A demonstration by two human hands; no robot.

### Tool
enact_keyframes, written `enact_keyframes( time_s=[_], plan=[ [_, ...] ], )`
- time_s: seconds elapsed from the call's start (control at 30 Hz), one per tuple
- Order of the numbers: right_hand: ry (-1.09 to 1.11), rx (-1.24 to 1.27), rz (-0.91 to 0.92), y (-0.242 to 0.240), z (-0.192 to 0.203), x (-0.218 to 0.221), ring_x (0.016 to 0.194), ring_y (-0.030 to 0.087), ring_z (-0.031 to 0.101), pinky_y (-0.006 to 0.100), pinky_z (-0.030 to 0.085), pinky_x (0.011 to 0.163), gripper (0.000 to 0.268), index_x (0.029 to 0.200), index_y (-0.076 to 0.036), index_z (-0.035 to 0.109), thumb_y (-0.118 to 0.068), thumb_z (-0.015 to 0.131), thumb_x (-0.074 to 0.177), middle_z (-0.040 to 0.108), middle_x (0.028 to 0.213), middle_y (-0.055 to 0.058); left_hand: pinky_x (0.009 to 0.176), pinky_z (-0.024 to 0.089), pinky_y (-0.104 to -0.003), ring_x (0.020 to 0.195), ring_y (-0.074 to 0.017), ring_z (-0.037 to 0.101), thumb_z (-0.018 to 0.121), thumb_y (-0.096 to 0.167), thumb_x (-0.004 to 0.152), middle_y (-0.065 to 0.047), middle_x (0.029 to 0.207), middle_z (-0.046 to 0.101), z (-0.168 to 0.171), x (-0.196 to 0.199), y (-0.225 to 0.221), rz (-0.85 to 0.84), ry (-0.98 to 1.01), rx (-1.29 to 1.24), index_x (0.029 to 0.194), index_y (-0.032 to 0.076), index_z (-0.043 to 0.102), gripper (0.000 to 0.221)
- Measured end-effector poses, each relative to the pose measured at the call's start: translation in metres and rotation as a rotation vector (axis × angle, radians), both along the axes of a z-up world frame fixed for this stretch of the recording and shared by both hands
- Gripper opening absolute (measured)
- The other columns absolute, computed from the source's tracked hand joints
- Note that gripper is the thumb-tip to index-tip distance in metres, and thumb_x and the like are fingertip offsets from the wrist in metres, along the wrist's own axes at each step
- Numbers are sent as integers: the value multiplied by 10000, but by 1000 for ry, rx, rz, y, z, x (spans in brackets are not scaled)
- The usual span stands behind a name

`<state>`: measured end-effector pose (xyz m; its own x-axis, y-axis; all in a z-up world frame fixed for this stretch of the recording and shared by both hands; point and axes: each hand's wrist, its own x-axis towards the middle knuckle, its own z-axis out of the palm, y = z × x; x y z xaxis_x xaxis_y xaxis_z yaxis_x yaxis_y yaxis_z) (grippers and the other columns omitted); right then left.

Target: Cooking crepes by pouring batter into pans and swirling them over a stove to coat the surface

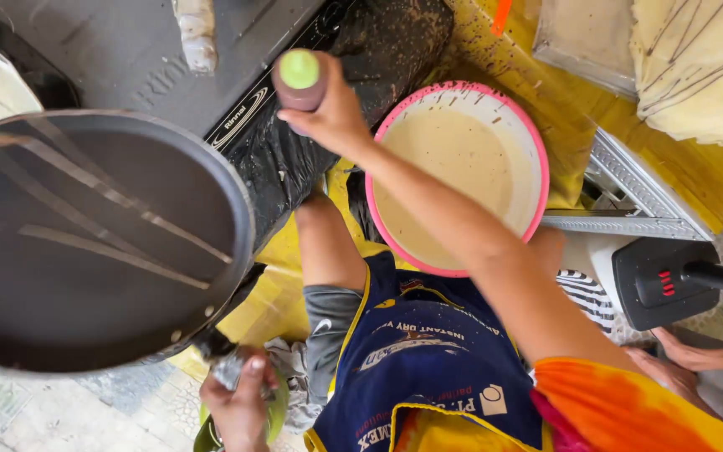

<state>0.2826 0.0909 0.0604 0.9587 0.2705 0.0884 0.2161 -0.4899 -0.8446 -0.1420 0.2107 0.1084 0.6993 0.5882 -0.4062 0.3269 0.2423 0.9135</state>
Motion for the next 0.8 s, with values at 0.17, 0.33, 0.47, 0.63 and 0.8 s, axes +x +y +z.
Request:
enact_keyframes(
  time_s=[0.17,0.33,0.47,0.63,0.8],
  plan=[
    [-70,-1,133,-28,-22,-20,1591,403,244,568,239,1288,1396,1642,-86,79,-439,1043,697,169,1722,221,458,551,-281,453,-147,665,769,140,832,-61,563,708,-12,-14,-18,-82,47,72,868,34,777,112],
    [119,-1051,378,-264,-100,-173,1277,478,489,671,383,985,566,1344,-45,508,-310,586,849,551,1341,212,521,430,-294,525,-63,497,790,355,817,55,528,581,2,46,-48,-527,207,278,715,154,775,226],
    [62,-1068,-306,-307,14,-215,687,72,404,454,299,537,279,517,-213,325,-329,505,695,331,461,-13,493,343,-402,564,-94,322,855,419,813,-28,469,473,-38,78,-77,-678,140,418,637,110,530,481],
    [-535,-1330,-61,-402,-88,-215,511,246,490,385,283,499,166,601,-219,499,-138,631,661,489,570,10,495,438,-318,443,-148,551,812,414,843,-44,458,578,-34,126,-100,-781,334,299,615,113,588,439],
    [-697,-1459,-9,-435,-31,-206,584,296,494,411,310,554,36,753,-116,638,-133,614,773,513,677,126,489,540,-257,409,-161,658,828,405,832,-41,476,649,-56,150,-102,-794,313,264,653,97,678,387]
  ],
)
